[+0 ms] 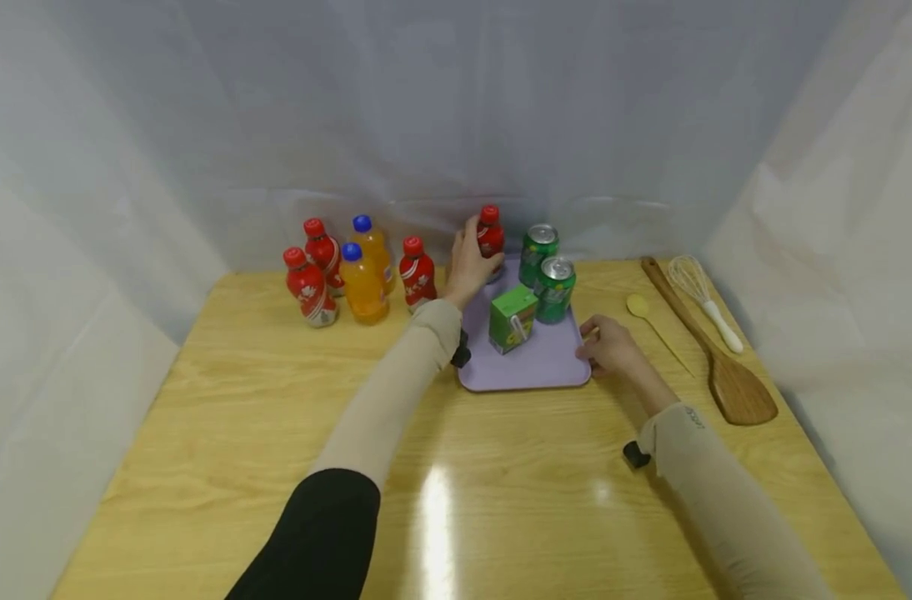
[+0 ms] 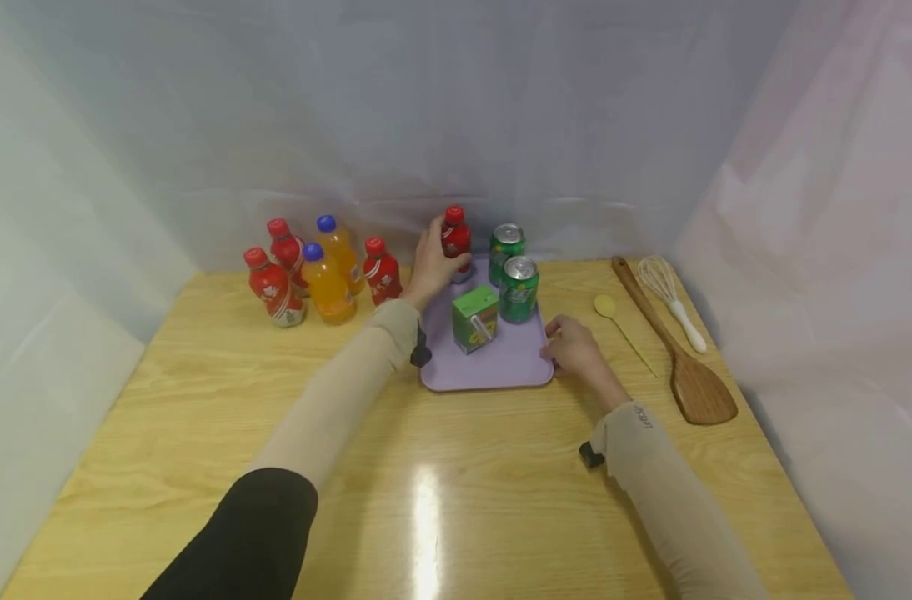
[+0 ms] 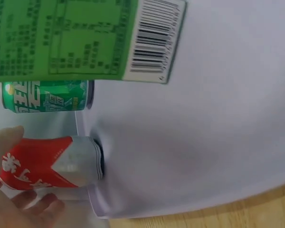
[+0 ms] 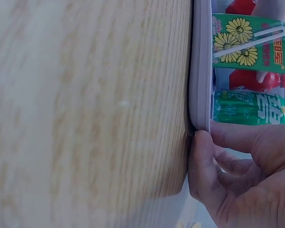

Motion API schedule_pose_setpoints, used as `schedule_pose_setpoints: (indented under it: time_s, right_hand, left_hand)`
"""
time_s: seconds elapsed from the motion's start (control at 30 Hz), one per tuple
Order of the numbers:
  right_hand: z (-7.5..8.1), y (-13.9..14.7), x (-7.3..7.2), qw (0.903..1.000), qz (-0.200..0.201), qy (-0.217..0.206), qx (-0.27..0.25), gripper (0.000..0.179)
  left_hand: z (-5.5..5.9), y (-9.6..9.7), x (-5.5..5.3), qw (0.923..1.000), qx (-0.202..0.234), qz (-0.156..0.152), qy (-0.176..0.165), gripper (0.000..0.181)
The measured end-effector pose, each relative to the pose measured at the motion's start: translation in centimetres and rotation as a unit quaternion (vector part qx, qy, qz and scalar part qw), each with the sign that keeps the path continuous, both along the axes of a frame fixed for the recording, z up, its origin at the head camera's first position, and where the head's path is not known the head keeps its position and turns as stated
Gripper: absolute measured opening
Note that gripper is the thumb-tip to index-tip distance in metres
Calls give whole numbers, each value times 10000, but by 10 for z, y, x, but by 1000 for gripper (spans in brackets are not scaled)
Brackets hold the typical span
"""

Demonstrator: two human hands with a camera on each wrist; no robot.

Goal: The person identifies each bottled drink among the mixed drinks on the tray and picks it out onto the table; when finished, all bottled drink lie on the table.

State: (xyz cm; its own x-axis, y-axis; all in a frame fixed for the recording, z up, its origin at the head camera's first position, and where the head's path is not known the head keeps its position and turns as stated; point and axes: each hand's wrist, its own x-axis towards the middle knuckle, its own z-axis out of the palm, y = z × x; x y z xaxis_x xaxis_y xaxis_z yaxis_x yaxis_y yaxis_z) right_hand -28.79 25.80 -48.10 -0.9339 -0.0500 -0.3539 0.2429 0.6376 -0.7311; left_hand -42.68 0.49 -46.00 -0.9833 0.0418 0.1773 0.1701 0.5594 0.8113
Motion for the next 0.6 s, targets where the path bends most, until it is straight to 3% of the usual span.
schedule_pose_setpoints:
  time_s: [0.37, 0.6]
  right_hand:
    - [2, -1, 1, 9999, 61, 55, -73, 43]
    - [1, 1, 1, 9999, 63, 22, -106, 44]
  left_hand:
    - [-2, -7, 9, 9986, -226, -51, 482, 66]
    - [-3, -12, 17, 9965, -538, 141, 618, 67]
